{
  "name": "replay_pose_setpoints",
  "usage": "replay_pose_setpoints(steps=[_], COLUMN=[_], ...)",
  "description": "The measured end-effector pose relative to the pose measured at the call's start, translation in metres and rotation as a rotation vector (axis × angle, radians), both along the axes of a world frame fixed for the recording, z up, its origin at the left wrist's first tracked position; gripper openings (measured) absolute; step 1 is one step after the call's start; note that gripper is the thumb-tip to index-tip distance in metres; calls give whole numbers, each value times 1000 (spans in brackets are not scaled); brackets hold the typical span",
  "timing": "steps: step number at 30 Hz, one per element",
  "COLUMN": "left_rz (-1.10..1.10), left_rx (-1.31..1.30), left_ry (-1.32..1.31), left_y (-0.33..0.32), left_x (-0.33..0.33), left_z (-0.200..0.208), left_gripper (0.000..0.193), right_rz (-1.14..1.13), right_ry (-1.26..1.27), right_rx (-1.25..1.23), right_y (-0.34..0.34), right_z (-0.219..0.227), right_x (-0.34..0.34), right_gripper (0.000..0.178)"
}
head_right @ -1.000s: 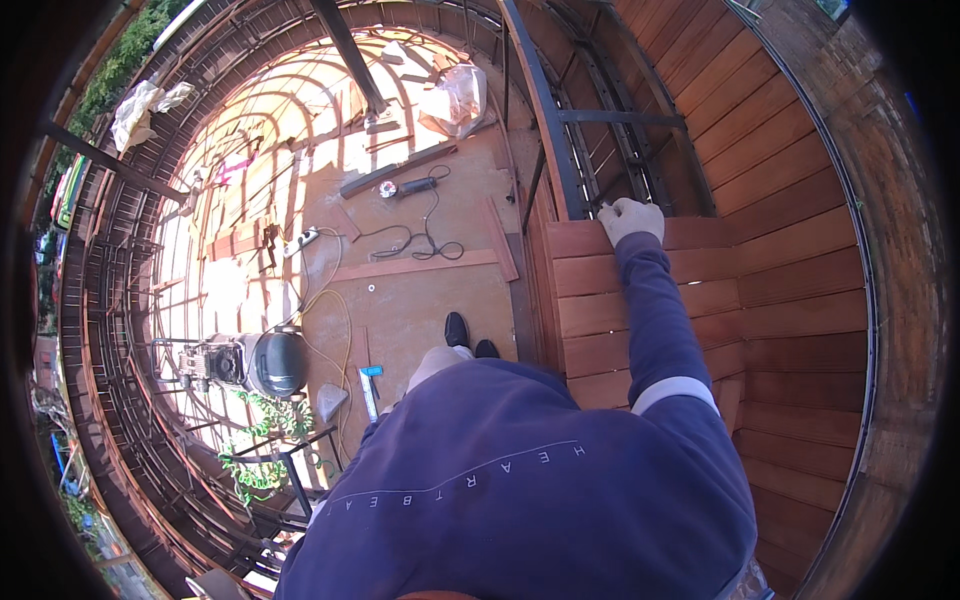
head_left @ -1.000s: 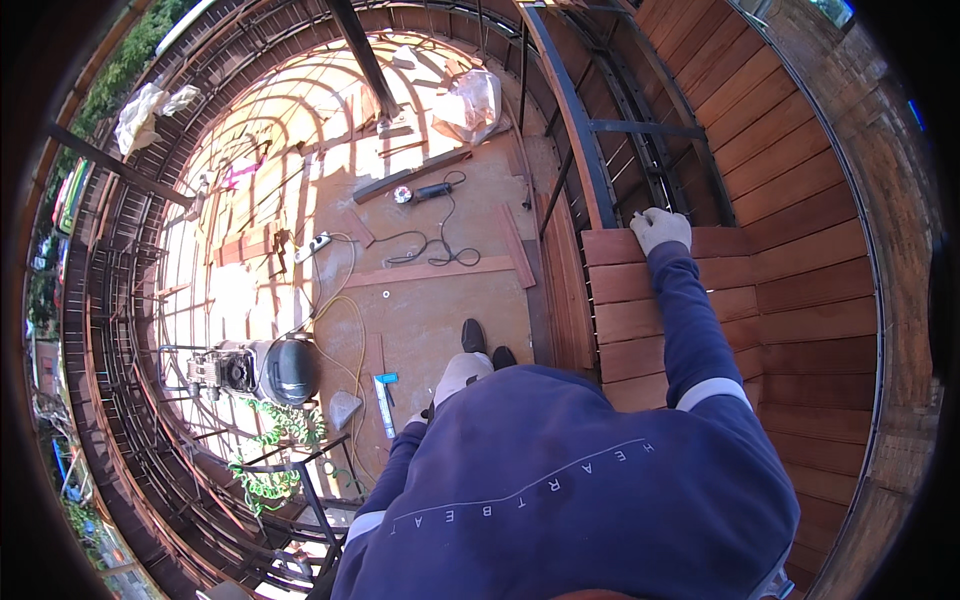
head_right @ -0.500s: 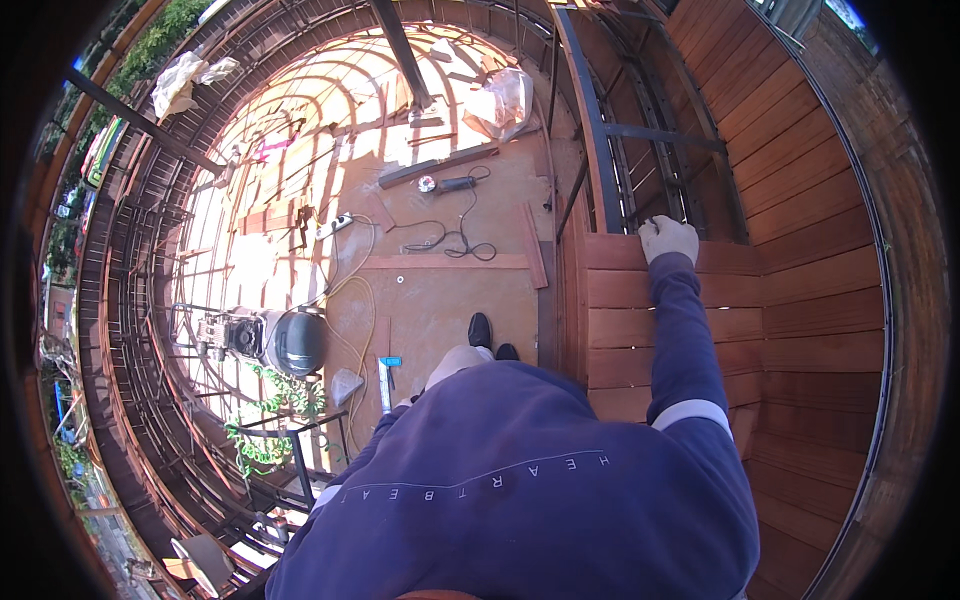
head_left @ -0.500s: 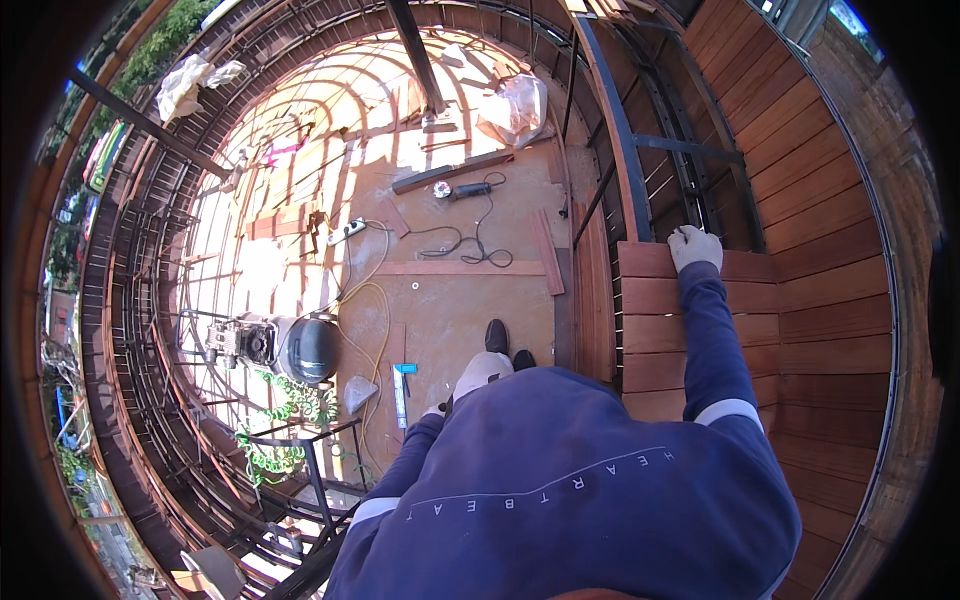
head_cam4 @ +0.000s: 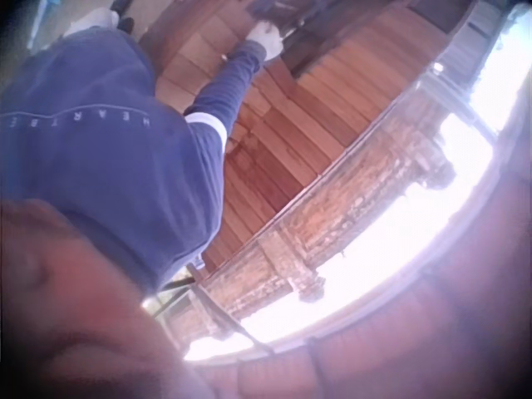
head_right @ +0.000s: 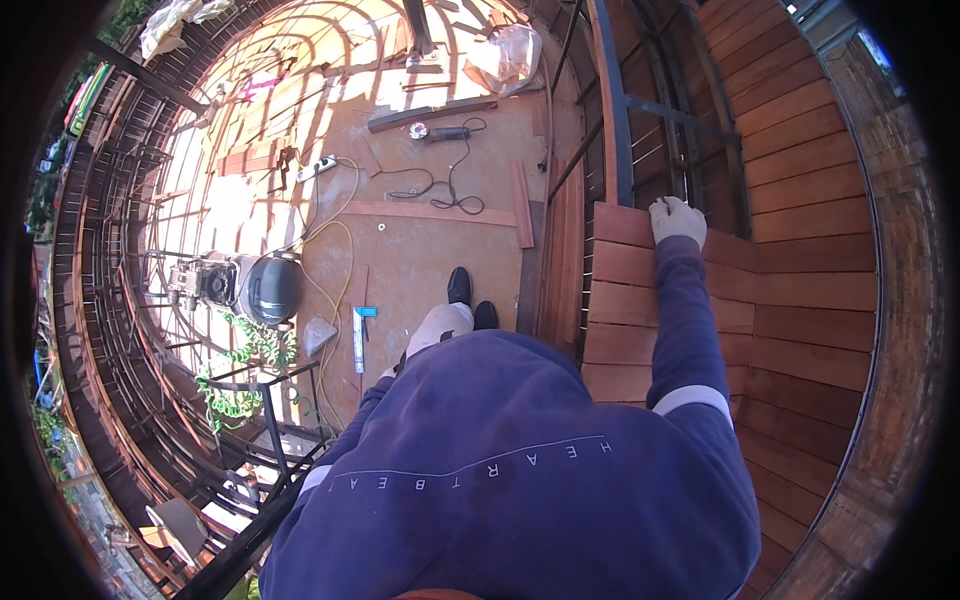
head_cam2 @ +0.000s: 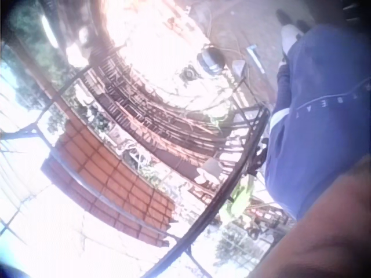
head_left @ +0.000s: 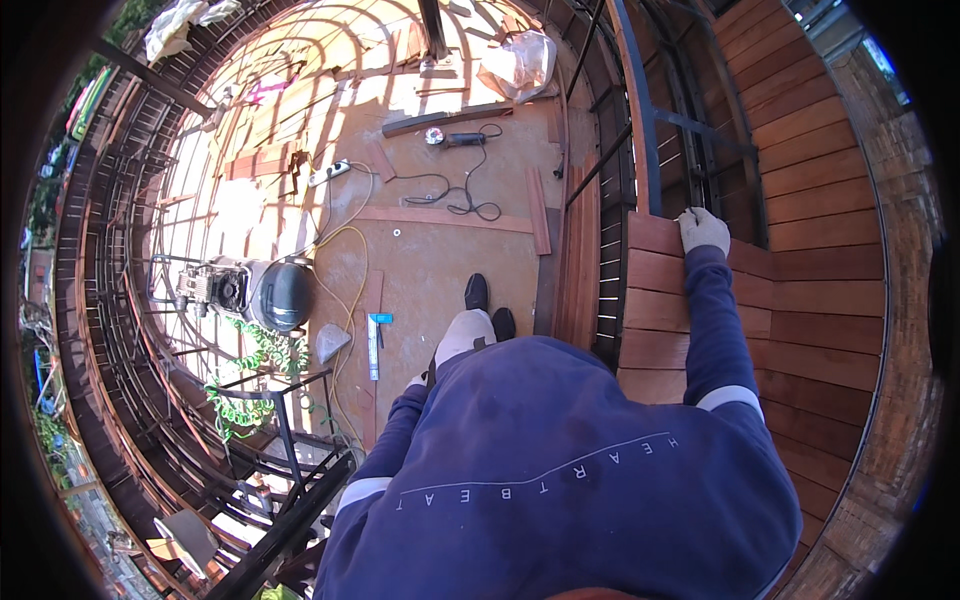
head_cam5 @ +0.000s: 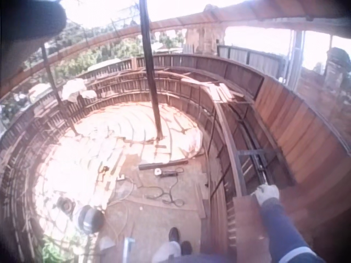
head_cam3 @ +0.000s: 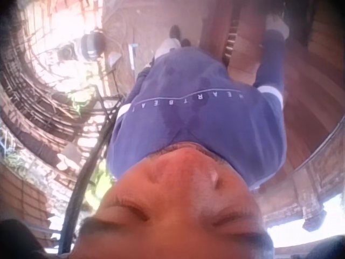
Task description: The person aligns wooden planks on a metal frame, secures them with a nail gun, and measures the structure using a tape measure.
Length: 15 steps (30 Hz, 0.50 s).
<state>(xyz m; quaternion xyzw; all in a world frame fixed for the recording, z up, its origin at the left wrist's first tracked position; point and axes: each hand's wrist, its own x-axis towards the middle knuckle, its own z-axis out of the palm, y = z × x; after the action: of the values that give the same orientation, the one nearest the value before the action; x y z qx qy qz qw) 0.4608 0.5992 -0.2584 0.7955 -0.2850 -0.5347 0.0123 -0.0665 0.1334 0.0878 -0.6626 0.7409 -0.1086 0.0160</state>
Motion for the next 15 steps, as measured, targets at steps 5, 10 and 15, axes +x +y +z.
replay_pose_setpoints(steps=[5,10,15], left_rz=[43,19,-33], left_rx=[22,97,91], left_ry=[31,-35,-8], left_y=[6,-12,-19], left_x=[-12,-19,-9], left_z=[17,53,81], left_gripper=[48,43,49], right_rz=[3,-2,-2], right_ry=[27,13,-19], right_rx=[-7,-5,6], right_y=[-2,-5,-3], right_z=[-4,-13,-7], right_x=[-2,-10,-9], right_gripper=[40,41,41])
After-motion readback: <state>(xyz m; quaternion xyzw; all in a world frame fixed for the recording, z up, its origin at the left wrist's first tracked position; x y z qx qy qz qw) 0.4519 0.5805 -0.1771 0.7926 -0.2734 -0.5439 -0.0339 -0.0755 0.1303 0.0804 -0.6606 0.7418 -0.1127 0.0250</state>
